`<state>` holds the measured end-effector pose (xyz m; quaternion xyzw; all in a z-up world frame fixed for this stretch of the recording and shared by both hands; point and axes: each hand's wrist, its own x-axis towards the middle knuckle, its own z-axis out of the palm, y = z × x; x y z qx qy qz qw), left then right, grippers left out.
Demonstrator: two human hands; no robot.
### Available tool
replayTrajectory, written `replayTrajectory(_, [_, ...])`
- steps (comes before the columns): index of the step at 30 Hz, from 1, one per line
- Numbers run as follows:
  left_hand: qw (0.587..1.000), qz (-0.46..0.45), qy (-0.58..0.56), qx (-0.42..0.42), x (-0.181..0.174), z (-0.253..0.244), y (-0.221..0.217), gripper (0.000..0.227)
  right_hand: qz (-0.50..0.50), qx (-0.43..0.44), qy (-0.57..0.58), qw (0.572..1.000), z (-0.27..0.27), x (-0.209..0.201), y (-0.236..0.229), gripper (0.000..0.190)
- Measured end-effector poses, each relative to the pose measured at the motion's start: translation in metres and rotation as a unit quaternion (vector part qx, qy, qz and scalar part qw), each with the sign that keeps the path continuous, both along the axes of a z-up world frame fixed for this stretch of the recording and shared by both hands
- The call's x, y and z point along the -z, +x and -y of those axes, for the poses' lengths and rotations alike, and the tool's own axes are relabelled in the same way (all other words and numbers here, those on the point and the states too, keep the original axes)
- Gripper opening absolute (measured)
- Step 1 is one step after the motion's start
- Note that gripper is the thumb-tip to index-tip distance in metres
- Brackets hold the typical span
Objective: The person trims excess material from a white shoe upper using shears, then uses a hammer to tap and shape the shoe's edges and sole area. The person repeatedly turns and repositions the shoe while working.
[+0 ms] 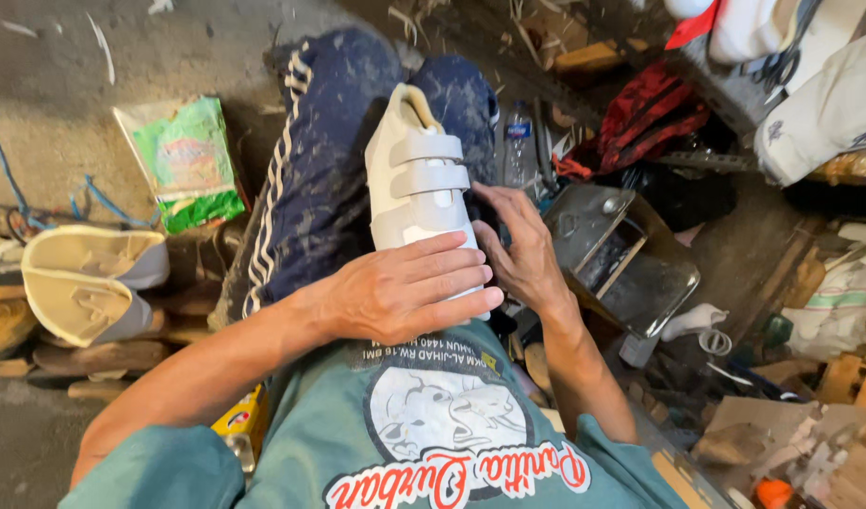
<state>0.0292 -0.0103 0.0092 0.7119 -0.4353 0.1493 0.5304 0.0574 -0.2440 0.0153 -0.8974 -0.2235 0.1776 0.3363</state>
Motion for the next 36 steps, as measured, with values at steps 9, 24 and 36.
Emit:
replayTrajectory(9, [0.978, 0.053, -0.198, 0.027, 0.054, 0.014, -0.033, 0.044, 0.032, 0.084, -0.001, 0.996, 0.021, 0.018, -0.054, 0.036])
replayTrajectory(24, [0.982, 0.055, -0.179, 0.026, 0.043, 0.011, -0.023, 0.043, 0.005, 0.081, -0.138, 0.987, 0.071, 0.026, -0.111, 0.023])
replayTrajectory(36, [0.84, -0.5, -0.097, -0.186, 0.031, -0.001, 0.079, 0.02, 0.259, 0.043, -0.014, 0.965, 0.026, -0.023, 0.117, 0.019])
